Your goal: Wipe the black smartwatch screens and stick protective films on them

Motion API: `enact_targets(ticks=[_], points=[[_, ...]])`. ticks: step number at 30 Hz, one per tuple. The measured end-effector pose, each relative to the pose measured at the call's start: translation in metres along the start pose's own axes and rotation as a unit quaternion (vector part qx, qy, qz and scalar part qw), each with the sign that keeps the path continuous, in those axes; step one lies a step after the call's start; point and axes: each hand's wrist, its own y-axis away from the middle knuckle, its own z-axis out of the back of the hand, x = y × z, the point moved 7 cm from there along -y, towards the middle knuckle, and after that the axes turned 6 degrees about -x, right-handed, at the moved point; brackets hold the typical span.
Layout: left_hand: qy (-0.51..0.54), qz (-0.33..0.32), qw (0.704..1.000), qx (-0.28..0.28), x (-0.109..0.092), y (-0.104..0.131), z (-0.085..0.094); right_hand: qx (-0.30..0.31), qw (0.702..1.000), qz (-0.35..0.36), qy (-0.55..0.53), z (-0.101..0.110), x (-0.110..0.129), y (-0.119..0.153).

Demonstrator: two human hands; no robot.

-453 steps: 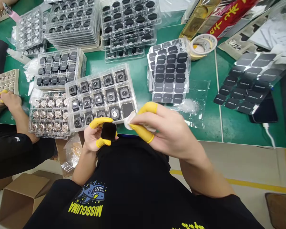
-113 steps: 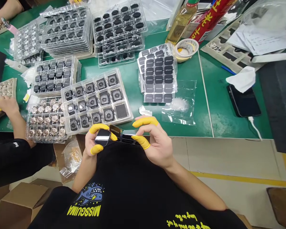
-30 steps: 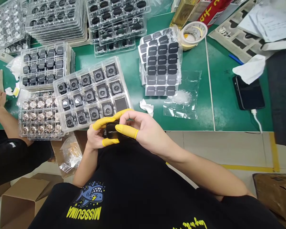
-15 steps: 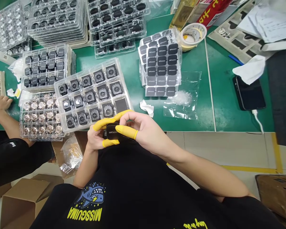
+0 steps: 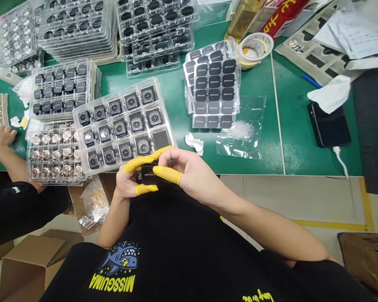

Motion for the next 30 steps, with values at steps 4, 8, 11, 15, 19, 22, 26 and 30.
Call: enact_targets(ticks=[4, 8, 11, 15, 19, 22, 26, 30], points=[[0.012, 0.006, 1.0, 0.004, 0.0, 0.0, -0.001, -0.003, 1.0, 0.002, 0.002, 0.001, -0.001, 0.0], [0.011, 0.013, 1.0, 0.005, 0.001, 0.001, -0.002, -0.005, 1.0, 0.003, 0.0, 0.001, -0.002, 0.0], [0.01, 0.024, 1.0, 0.006, 0.003, 0.002, -0.002, -0.01, 1.0, 0.015, 0.009, 0.002, -0.002, 0.0], [0.042, 0.03, 0.999, -0.002, 0.004, 0.004, -0.001, -0.012, 0.999, 0.045, 0.017, 0.002, -0.006, 0.0], [0.039, 0.079, 0.996, -0.005, 0.011, 0.008, -0.001, -0.038, 0.994, 0.089, 0.05, 0.005, -0.006, 0.004], [0.055, 0.088, 0.995, -0.003, 0.012, 0.009, -0.002, -0.026, 0.986, 0.096, 0.134, 0.001, -0.005, 0.007], [0.046, 0.075, 0.996, 0.009, 0.008, 0.009, -0.003, 0.01, 0.975, 0.062, 0.212, -0.004, -0.008, 0.004], [0.022, 0.076, 0.996, 0.037, 0.006, 0.01, -0.003, 0.048, 0.985, 0.005, 0.166, -0.007, -0.021, -0.004]])
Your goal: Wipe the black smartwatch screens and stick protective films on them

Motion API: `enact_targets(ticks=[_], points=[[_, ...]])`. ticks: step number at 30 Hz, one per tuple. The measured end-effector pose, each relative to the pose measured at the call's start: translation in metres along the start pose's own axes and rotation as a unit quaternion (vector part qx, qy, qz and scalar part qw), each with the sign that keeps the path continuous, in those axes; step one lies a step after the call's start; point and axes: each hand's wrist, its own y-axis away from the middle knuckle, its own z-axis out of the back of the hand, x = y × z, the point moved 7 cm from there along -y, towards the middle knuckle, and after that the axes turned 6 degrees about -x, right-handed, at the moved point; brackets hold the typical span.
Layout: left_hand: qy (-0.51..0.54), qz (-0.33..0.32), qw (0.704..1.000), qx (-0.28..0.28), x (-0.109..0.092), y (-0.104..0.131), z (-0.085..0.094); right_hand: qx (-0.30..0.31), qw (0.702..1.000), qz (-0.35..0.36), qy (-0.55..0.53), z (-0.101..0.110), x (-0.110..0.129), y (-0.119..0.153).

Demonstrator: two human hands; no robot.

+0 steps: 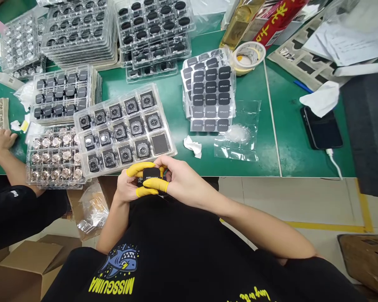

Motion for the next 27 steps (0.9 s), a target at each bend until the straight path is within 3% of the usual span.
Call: enact_targets(ticks=[4, 10, 16, 20, 23, 27], points=[[-0.032, 0.003, 0.999, 0.001, 0.0, 0.002, 0.001, -0.022, 0.999, 0.02, -0.028, 0.001, -0.003, -0.009], [0.008, 0.049, 0.999, -0.023, 0.006, 0.006, 0.001, -0.052, 0.996, 0.069, 0.001, 0.003, 0.001, -0.013], [0.056, 0.109, 0.992, -0.031, 0.017, 0.011, 0.005, -0.036, 0.998, 0.012, -0.042, 0.003, -0.002, -0.015], [0.066, 0.114, 0.991, -0.035, 0.02, 0.01, 0.006, -0.028, 0.999, 0.024, 0.021, 0.001, -0.001, -0.016], [0.081, 0.121, 0.988, -0.044, 0.02, 0.01, 0.007, -0.05, 0.994, 0.08, 0.054, 0.013, 0.009, -0.023], [0.09, 0.14, 0.984, -0.067, 0.016, 0.017, 0.013, -0.16, 0.963, 0.145, 0.162, 0.05, 0.024, -0.043]])
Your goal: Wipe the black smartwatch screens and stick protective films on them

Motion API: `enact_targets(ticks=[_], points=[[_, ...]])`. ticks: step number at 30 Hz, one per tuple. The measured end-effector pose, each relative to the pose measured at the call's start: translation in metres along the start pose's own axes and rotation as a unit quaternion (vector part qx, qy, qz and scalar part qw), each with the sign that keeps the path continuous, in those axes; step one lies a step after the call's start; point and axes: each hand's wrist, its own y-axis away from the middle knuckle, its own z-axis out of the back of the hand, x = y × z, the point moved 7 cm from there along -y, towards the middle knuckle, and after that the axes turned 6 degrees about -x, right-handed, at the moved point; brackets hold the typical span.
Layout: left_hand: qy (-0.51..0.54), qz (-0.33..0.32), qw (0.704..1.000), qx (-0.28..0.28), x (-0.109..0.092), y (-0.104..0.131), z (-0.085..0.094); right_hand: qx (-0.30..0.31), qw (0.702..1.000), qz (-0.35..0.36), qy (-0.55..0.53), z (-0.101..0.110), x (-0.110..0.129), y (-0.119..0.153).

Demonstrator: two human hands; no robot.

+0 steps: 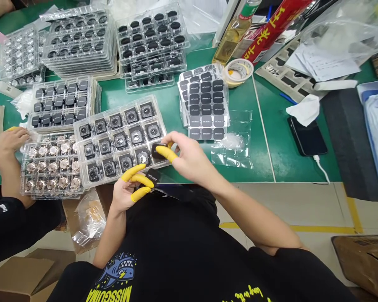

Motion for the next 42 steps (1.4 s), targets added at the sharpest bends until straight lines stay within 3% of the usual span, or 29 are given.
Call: enact_targets(ticks=[2, 6, 12, 16, 21, 27, 32, 36, 39, 42], points=[[-0.005, 0.008, 1.0, -0.004, -0.002, 0.007, 0.005, -0.006, 0.997, 0.026, 0.07, 0.004, -0.006, -0.013], [-0.004, 0.018, 1.0, -0.021, -0.004, 0.022, 0.018, 0.009, 0.976, 0.117, 0.183, -0.009, -0.011, -0.021], [0.003, 0.001, 0.998, -0.063, -0.004, 0.033, 0.032, -0.087, 0.937, 0.175, 0.29, -0.024, -0.002, -0.014], [-0.05, -0.028, 0.997, -0.042, -0.01, 0.028, 0.031, -0.014, 0.927, 0.228, 0.298, -0.053, 0.009, -0.01], [-0.151, -0.099, 0.983, -0.039, -0.03, 0.021, 0.031, 0.041, 0.919, 0.208, 0.333, -0.072, 0.013, -0.012], [-0.172, -0.099, 0.978, -0.062, -0.035, 0.024, 0.035, 0.029, 0.922, 0.251, 0.294, -0.074, 0.027, -0.004], [-0.224, -0.059, 0.967, -0.101, -0.027, 0.033, 0.037, -0.033, 0.951, 0.246, 0.184, -0.058, 0.028, 0.008], [-0.264, -0.135, 0.95, -0.098, -0.041, 0.03, 0.019, -0.068, 0.978, 0.187, 0.06, -0.041, 0.032, 0.031], [-0.313, -0.205, 0.925, -0.067, -0.053, 0.024, -0.001, -0.05, 0.99, 0.134, 0.009, -0.044, 0.035, 0.049], [-0.347, -0.231, 0.907, -0.055, -0.057, 0.021, -0.011, -0.061, 0.991, 0.122, 0.0, -0.05, 0.037, 0.061]])
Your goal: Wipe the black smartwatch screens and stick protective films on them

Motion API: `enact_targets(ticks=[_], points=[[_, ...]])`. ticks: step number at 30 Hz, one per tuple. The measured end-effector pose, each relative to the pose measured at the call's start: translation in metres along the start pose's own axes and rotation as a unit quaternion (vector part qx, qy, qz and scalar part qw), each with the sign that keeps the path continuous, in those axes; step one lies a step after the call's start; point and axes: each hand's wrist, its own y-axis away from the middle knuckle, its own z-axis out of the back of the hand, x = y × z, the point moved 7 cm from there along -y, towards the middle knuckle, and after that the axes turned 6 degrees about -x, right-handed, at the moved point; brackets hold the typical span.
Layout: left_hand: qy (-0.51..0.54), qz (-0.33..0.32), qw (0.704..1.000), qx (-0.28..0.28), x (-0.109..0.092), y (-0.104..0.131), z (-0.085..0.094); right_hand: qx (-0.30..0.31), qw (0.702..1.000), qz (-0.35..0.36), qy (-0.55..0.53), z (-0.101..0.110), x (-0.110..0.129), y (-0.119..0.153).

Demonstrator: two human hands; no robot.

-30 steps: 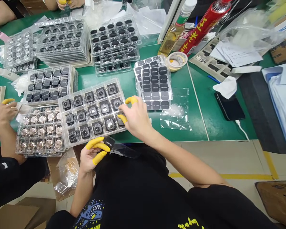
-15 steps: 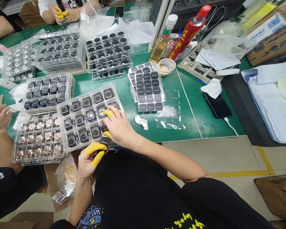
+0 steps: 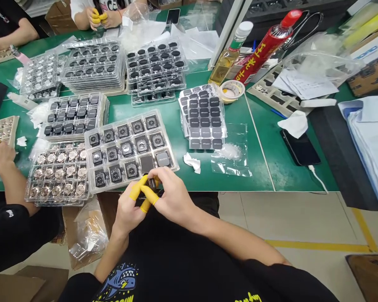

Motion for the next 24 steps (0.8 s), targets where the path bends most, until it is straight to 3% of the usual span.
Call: enact_targets(ticks=[4, 8, 12, 17, 20, 24], points=[[0.021, 0.028, 0.999, 0.025, 0.002, 0.003, 0.001, 0.01, 0.999, 0.052, 0.003, -0.003, 0.003, 0.005], [0.099, 0.131, 0.984, 0.075, 0.009, 0.014, -0.003, 0.035, 0.994, 0.105, 0.018, 0.005, 0.003, 0.005], [0.203, 0.232, 0.947, 0.087, 0.019, 0.024, -0.011, 0.064, 0.996, 0.017, -0.057, 0.018, -0.009, 0.002], [0.21, 0.146, 0.959, 0.119, 0.02, 0.013, -0.013, 0.134, 0.968, -0.159, -0.137, 0.012, -0.025, 0.004], [0.186, 0.132, 0.964, 0.14, 0.024, 0.008, -0.015, 0.106, 0.97, -0.171, -0.136, 0.012, -0.025, 0.006], [0.176, 0.119, 0.97, 0.119, 0.026, 0.008, -0.016, 0.073, 0.98, -0.135, -0.127, 0.015, -0.022, 0.01]])
